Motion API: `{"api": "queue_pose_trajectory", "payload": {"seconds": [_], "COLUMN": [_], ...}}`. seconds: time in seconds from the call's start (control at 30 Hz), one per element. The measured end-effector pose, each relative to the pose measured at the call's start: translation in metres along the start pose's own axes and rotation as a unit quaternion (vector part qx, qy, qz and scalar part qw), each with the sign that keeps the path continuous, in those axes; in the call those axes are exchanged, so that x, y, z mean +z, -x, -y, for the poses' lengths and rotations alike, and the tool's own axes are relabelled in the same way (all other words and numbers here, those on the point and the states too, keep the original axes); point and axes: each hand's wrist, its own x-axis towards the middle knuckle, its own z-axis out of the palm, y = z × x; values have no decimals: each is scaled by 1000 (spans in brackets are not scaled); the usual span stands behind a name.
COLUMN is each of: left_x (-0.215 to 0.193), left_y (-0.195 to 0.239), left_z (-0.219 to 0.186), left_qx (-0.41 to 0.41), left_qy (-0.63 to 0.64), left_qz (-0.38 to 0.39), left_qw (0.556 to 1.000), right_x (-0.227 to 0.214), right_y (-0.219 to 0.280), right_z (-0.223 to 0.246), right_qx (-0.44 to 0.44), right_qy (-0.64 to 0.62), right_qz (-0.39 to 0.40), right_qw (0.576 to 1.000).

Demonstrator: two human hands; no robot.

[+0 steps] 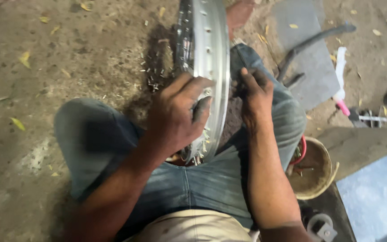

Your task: The person sits on the ground and uses a spoke wrench to tighten the spokes of a motorcycle wheel rim. They rotate the wheel periodically to access different sections of the spokes.

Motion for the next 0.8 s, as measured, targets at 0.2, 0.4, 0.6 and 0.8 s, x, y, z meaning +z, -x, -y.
{"api": "queue_pose_trajectory", "payload": {"seconds": [0.2,0.4,0.6,0.8], "left_x": [0,5,5,5], "left_y": [-5,2,1,1], "left_z": [1,0,3,4], "left_qx": [-50,-47,-31,-52], "left_qy": [2,-34,-15,21], "left_qz": [6,10,6,9], "left_qw": [999,998,999,998], "right_x": [7,2,6,7], "right_y": [2,2,6,8], "right_z": [0,-5,-2,0], "right_qx": [-13,-16,-19,-23], "right_qy": [-2,3,10,21], "right_qz": [23,34,36,34], "right_qw": [1000,999,999,999]}}
